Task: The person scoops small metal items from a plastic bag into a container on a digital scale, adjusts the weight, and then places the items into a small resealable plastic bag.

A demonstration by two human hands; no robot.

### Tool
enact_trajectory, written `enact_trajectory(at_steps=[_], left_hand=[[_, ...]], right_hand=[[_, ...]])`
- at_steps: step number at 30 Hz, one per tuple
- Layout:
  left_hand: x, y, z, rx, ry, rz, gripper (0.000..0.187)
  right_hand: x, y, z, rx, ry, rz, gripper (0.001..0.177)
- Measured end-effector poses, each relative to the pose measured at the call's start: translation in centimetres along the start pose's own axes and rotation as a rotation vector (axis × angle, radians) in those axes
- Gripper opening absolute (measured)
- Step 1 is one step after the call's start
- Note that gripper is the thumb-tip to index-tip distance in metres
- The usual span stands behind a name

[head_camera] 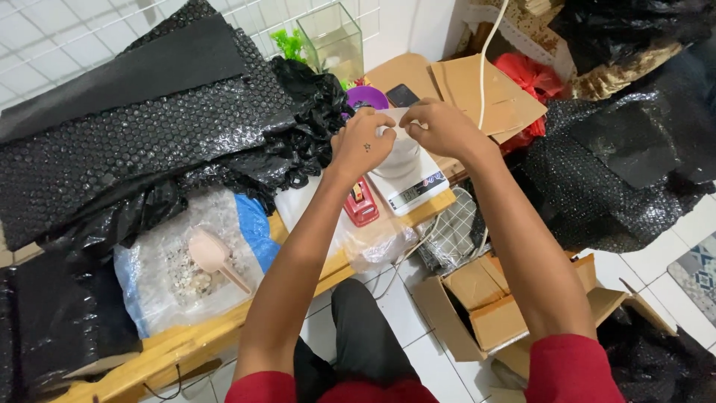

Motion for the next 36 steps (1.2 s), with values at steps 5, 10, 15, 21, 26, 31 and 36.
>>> enact_trajectory(at_steps=[5, 10, 15, 21, 26, 31, 36], left_hand=[[-0.1, -0.2, 0.1, -0.023, 0.012, 0.04, 0.037], [1.3, -1.7, -1.0, -0.026, 0.044, 0.032, 0.038], [4.2, -3.7, -3.4, -0.067, 0.044, 0.052, 0.041], [3.6, -3.2, -2.9, -0.087, -0.008, 0.108, 0.038], [1.3, -1.1, 0.0, -0.055, -0.029, 0.089, 0.042], [1.8, -2.6, -1.8, -0.092, -0.055, 0.054, 0.044], [0.1, -1.3, -0.1, -0.123, -0.089, 0.051, 0.041]], right_hand=[[0.2, -0.3, 0.6, -0.022, 0.001, 0.016, 0.029], [0.5, -1.0, 1.4, -0.076, -0.037, 0.016, 0.029], [-0.6, -0.6, -0.6, -0.164, -0.04, 0.002, 0.038], [0.9, -1.9, 2.1, -0.16, -0.042, 0.028, 0.043], [0.7, -1.4, 1.0, -0.172, -0.038, 0.033, 0.045], [0.7, -2.1, 0.7, -0.175, -0.056, 0.016, 0.045], [-0.3, -1.2, -0.7, -0.131, -0.065, 0.004, 0.039]])
Point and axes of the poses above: each hand's wrist, its own x-axis towards the middle knuckle, its own y-axis out of the back of the hand, z = x × y, the point moved 8 cm from there along x, towards the middle knuckle, and after that the axes turned 3 degrees about -z, right-handed, at the moved point
